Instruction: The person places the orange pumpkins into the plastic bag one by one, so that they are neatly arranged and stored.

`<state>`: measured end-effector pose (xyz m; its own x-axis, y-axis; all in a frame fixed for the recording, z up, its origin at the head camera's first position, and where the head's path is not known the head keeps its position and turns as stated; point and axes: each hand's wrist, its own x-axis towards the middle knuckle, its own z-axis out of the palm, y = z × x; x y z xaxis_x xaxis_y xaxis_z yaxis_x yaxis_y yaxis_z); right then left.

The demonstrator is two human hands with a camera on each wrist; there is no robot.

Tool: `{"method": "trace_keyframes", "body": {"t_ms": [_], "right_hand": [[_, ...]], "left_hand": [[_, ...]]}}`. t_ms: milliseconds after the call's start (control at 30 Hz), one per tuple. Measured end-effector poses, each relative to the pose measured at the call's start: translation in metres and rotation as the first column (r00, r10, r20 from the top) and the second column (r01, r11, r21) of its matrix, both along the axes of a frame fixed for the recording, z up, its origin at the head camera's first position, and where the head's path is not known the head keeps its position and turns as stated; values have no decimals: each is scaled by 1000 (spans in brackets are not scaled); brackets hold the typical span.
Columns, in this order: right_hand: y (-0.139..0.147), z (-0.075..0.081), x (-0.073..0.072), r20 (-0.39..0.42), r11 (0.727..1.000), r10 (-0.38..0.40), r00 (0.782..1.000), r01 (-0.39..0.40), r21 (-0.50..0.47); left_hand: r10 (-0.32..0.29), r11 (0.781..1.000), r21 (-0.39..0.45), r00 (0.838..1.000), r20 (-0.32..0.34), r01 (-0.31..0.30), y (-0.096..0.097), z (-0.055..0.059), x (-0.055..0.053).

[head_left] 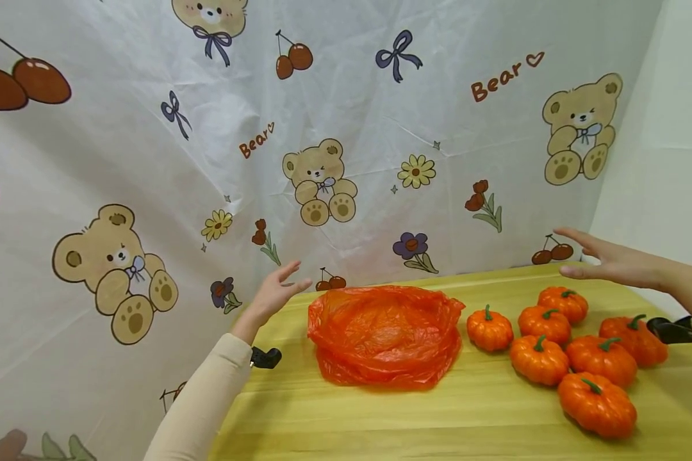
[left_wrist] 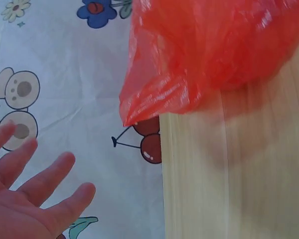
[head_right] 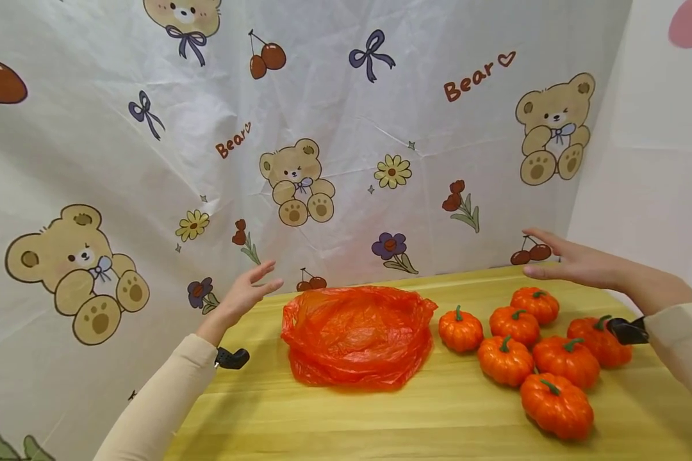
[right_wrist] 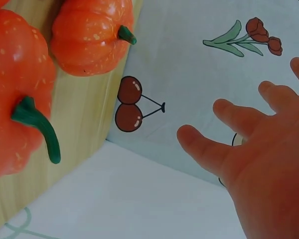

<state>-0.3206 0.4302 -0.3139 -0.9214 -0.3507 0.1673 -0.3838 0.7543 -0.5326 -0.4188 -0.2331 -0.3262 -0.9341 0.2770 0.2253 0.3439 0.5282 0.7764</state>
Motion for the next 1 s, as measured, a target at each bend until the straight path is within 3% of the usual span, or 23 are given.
{"method": "trace_keyframes", "body": {"t_ms": [167, 400, 633, 867, 1000], "right_hand": [[1, -1, 2, -6, 1000, -22, 1000, 22, 2], [4, -12, 5, -3, 999, -47, 999, 47, 0], [8, -25, 13, 21, 997, -59, 998, 60, -44], [15, -38, 21, 73, 995, -72, 995, 77, -70], [18, -43, 24, 90, 990, -87, 992, 97, -106]], "left_hand": [[2, 997, 71, 1000, 11, -2, 6, -3, 0], [-12, 991, 136, 999, 38, 7, 11, -20, -3], [14, 982, 190, 1000, 10, -16, 11, -31, -3], [51, 932, 352, 993, 102, -84, 8, -51, -6], [42, 898, 431, 992, 116, -89, 10, -61, -9]]}}
